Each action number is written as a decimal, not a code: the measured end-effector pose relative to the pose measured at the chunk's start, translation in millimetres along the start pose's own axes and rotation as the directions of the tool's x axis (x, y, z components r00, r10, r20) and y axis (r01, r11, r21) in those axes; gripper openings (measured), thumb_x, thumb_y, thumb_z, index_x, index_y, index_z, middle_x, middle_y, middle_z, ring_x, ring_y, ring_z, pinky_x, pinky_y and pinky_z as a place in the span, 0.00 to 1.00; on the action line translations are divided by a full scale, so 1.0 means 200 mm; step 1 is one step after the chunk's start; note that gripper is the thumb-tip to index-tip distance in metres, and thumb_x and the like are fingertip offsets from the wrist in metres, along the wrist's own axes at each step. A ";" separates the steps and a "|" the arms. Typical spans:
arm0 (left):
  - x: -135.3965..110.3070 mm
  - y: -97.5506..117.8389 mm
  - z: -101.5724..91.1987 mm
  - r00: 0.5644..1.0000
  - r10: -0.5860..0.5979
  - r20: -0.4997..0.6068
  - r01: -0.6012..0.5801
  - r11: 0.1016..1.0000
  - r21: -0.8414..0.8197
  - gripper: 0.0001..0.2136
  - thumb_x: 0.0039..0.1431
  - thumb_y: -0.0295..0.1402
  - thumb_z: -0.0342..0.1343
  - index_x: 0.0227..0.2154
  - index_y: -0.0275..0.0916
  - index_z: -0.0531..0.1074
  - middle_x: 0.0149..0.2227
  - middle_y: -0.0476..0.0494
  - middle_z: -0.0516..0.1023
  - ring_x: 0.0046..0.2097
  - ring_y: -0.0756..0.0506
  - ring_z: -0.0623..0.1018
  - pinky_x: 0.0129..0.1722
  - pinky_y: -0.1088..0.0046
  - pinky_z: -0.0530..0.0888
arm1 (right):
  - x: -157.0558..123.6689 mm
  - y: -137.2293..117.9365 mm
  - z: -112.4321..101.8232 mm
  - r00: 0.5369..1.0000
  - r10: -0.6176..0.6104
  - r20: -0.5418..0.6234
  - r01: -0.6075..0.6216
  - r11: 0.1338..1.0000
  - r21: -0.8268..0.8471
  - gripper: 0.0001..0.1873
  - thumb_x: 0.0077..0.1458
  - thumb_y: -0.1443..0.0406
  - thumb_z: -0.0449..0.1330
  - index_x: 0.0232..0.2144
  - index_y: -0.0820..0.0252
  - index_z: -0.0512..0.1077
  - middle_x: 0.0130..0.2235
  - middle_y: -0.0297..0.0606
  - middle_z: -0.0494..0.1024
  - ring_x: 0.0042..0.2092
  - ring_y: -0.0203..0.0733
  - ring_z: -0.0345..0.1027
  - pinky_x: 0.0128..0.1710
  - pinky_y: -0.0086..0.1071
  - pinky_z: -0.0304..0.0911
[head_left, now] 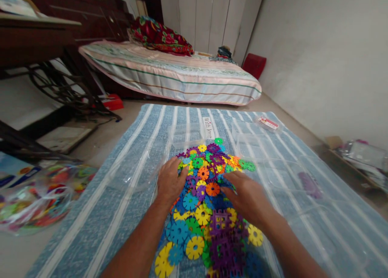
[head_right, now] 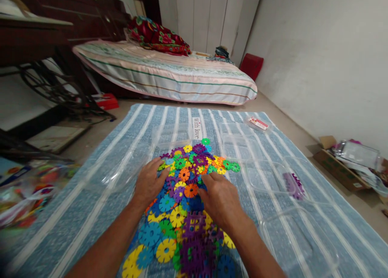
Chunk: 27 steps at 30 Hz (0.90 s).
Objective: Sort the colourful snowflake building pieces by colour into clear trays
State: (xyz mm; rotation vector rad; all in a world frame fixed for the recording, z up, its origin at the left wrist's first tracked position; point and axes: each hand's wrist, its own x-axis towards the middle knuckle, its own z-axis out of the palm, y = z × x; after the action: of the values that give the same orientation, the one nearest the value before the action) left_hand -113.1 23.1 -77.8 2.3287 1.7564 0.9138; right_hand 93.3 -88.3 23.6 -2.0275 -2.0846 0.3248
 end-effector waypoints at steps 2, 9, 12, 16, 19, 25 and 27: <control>0.00 0.00 0.00 1.000 -0.004 -0.004 0.004 1.000 0.003 0.16 0.59 0.40 0.46 0.42 0.36 0.72 0.51 0.34 0.73 0.53 0.37 0.71 0.55 0.56 0.66 | 0.07 -0.04 0.02 0.999 0.029 -0.026 -0.030 0.999 -0.035 0.12 0.58 0.62 0.53 0.42 0.56 0.72 0.40 0.40 0.76 0.43 0.43 0.69 0.40 0.32 0.60; 0.00 -0.01 0.01 1.000 0.012 0.008 -0.013 0.999 0.039 0.18 0.59 0.41 0.45 0.42 0.34 0.72 0.51 0.31 0.73 0.53 0.37 0.71 0.55 0.58 0.66 | 0.22 -0.11 0.12 0.991 0.112 -0.079 -0.117 0.991 -0.071 0.11 0.57 0.63 0.53 0.39 0.61 0.71 0.43 0.46 0.75 0.47 0.50 0.66 0.45 0.39 0.59; 0.01 -0.02 0.01 1.000 0.026 -0.004 -0.026 0.999 0.024 0.17 0.58 0.41 0.45 0.42 0.35 0.72 0.50 0.32 0.74 0.53 0.37 0.71 0.55 0.57 0.67 | 0.20 -0.10 0.15 0.979 0.112 -0.170 -0.113 0.994 0.001 0.08 0.54 0.68 0.53 0.36 0.61 0.71 0.41 0.45 0.74 0.46 0.46 0.65 0.45 0.36 0.59; 0.02 -0.03 0.01 0.999 0.034 -0.018 -0.034 0.999 0.008 0.17 0.58 0.42 0.45 0.41 0.37 0.71 0.49 0.35 0.74 0.53 0.37 0.71 0.54 0.56 0.67 | 0.15 -0.09 0.16 0.956 0.126 -0.265 -0.078 0.980 0.183 0.05 0.50 0.69 0.56 0.30 0.58 0.71 0.35 0.37 0.75 0.40 0.42 0.67 0.39 0.31 0.59; 0.03 -0.03 0.01 0.999 0.034 -0.003 -0.034 0.999 0.013 0.18 0.58 0.44 0.44 0.40 0.36 0.71 0.49 0.34 0.73 0.53 0.36 0.71 0.54 0.56 0.67 | 0.08 -0.07 0.12 0.937 0.145 -0.318 -0.054 0.959 0.280 0.04 0.49 0.69 0.56 0.27 0.56 0.71 0.30 0.33 0.76 0.35 0.40 0.67 0.37 0.31 0.59; 0.03 -0.04 0.01 1.000 0.028 0.001 -0.028 0.999 0.024 0.18 0.58 0.44 0.44 0.41 0.37 0.71 0.49 0.35 0.74 0.53 0.37 0.71 0.55 0.57 0.66 | -0.13 0.21 -0.11 0.784 0.158 -0.601 -0.056 0.981 0.186 0.07 0.53 0.63 0.54 0.29 0.57 0.72 0.31 0.36 0.77 0.35 0.42 0.69 0.38 0.34 0.62; 0.04 -0.04 0.01 1.000 0.025 0.001 -0.025 0.999 0.025 0.19 0.58 0.44 0.43 0.41 0.36 0.71 0.49 0.34 0.73 0.53 0.36 0.71 0.54 0.56 0.67 | -0.20 0.39 -0.21 0.716 0.209 -0.666 -0.228 0.972 0.060 0.09 0.52 0.60 0.55 0.29 0.58 0.72 0.30 0.39 0.78 0.34 0.45 0.70 0.37 0.36 0.62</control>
State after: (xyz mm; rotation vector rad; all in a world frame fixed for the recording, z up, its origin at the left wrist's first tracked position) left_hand -116.9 32.5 -79.6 2.3719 1.7525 0.9001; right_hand 180.4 -125.0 39.5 -1.9927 -1.4056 -0.3689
